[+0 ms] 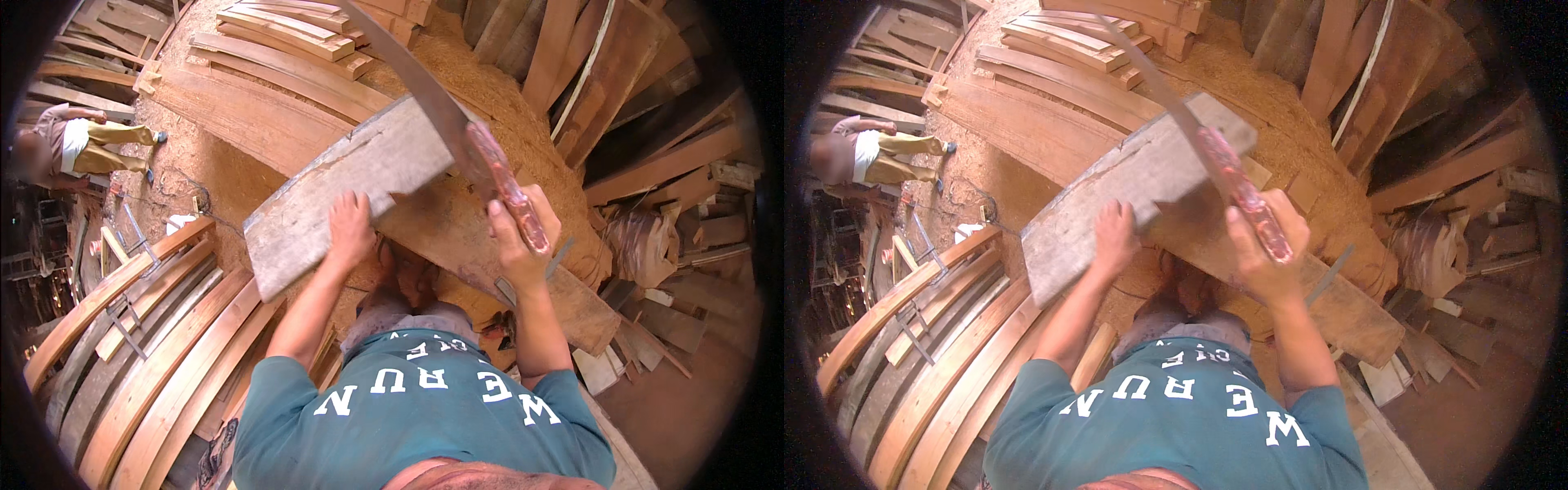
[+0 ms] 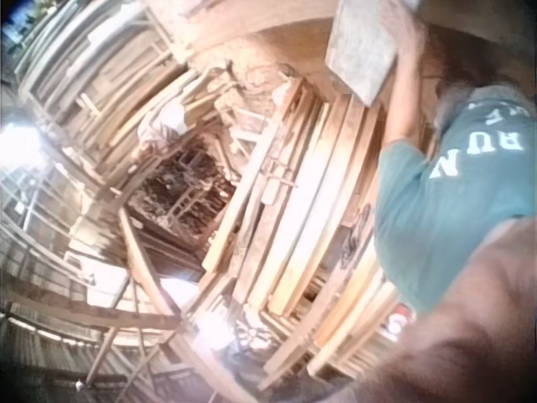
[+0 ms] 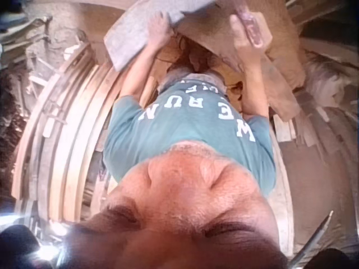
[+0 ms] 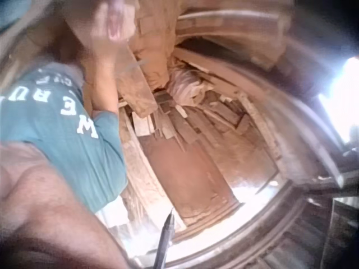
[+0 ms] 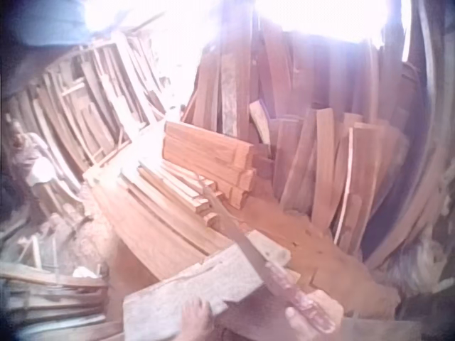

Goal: The person uses a circular saw to cut a long wooden plank into smaller pieces on a workbench. They then use a hand plane to smooth the surface of a dark board. Another person is present in the background, occasionally interacting with the wood.

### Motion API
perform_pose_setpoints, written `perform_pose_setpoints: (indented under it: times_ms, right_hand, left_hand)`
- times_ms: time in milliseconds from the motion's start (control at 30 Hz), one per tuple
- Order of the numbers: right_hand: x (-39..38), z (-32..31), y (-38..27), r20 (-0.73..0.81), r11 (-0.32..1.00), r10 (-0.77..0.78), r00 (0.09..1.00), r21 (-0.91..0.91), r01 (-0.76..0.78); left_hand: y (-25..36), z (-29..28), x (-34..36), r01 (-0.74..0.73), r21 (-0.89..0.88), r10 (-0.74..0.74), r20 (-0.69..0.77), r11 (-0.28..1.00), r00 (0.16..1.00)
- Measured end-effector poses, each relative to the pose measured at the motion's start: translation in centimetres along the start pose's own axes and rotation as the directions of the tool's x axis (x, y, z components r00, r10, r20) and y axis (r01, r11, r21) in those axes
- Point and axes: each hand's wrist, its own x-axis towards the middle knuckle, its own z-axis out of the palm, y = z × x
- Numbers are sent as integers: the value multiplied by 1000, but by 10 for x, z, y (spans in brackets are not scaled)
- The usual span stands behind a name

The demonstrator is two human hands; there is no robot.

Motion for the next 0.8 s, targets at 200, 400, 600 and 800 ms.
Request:
perform_pose_setpoints:
  times_ms: [200, 400, 600, 800]
  right_hand:
    - [-31, -22, 43, -30, 965, 246, 969, -91, -248]
    - [-54, -12, 45, 40, 934, 329, 944, -159, -319]
    - [-60, 6, 43, 87, 923, 377, 922, -118, -366]
    - [-46, 27, 38, 126, 965, 252, 959, -113, -239]
  left_hand:
    - [4, 61, -33, 5, -156, 14, 119, 988, 993]
    - [-146, 53, 57, 479, 7, -479, -26, 878, 877]
    - [-215, -3, 113, 492, 85, -471, 465, 866, 750]
    - [-262, 37, 68, 667, -293, -477, 512, 685, 715]
